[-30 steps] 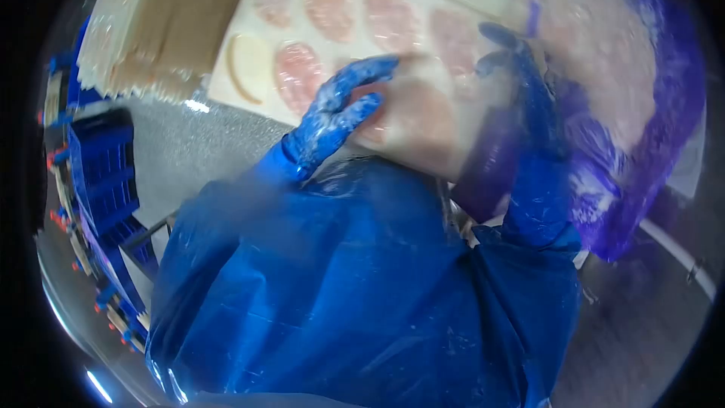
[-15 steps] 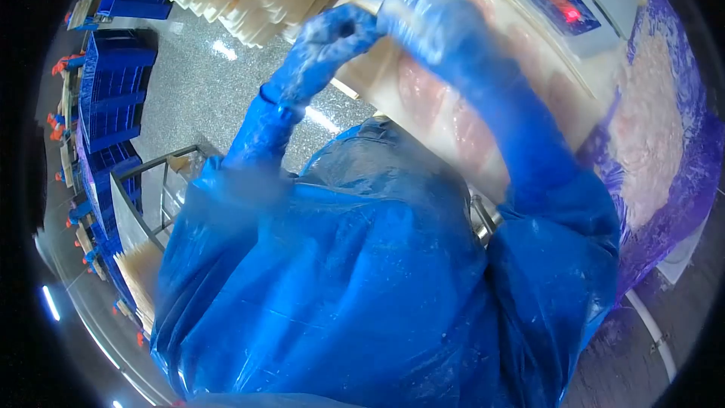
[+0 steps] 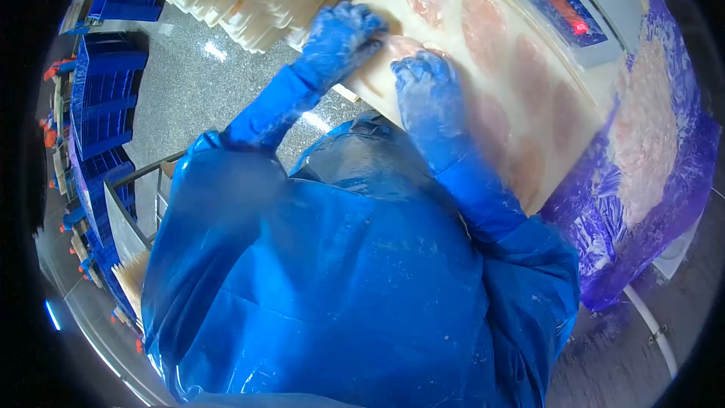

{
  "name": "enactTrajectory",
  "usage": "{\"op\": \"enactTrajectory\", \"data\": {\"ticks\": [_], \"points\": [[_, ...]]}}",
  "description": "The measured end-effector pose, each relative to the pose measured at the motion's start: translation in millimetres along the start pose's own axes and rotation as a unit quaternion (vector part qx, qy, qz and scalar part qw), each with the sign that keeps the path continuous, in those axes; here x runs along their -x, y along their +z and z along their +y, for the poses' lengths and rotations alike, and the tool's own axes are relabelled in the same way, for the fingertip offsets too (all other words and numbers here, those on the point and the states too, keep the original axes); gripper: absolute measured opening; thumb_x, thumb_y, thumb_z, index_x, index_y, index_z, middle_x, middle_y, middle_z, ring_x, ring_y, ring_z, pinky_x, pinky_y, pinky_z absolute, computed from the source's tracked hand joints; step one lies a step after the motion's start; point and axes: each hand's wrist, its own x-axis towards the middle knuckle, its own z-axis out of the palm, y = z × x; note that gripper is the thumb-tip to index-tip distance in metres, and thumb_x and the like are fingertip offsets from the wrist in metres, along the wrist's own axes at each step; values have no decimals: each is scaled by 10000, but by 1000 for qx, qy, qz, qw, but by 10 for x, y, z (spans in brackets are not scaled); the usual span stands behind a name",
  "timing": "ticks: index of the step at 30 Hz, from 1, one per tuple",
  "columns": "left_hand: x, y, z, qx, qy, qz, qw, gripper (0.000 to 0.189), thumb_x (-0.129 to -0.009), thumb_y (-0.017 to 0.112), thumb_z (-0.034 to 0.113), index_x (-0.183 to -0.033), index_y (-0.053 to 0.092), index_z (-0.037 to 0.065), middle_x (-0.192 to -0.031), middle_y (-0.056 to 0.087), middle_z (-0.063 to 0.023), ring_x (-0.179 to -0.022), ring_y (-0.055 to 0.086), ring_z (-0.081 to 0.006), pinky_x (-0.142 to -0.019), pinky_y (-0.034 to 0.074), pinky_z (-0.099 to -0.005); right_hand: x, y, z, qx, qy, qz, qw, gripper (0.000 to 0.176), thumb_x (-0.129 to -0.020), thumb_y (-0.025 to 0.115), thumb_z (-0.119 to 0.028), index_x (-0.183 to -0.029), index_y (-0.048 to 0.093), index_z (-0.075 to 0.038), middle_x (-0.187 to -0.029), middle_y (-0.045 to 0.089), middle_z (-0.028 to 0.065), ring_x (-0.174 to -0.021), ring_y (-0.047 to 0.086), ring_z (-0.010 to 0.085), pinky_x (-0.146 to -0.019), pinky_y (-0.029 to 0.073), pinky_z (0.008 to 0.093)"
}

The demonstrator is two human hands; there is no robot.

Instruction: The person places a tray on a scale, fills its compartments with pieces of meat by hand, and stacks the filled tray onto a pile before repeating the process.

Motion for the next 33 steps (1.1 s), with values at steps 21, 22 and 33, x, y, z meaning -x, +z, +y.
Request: {"op": "enactTrajectory", "data": {"ticks": [21,22,33], "points": [[135,-118,-427,-20,-14,60,998,302,-904,601,157,-1172,713,242,-1274,641,-13,-1102,612,-237,-935,499,-411,49,130,-259,-150,-20,-56,987,470,-910,597,-106,-1376,558,-55,-1417,556,141,-1358,471,290,-1130,338,464],[194,-93,-272,-81,7,-30,996,324,-912,580,149,-1205,689,235,-1272,646,-12,-1140,602,-229,-975,486,-408,-12,135,-208,-145,-27,-6,989,452,-898,595,-96,-1349,590,-77,-1396,579,129,-1322,502,289,-1122,357,443],[548,-123,-67,52,63,-5,997,495,-834,578,123,-1327,622,93,-1364,604,-74,-1307,504,-317,-1148,316,-529,-727,255,78,-35,39,39,998,261,-909,623,-277,-1142,682,-175,-991,669,36,-985,624,243,-831,495,377]]}}
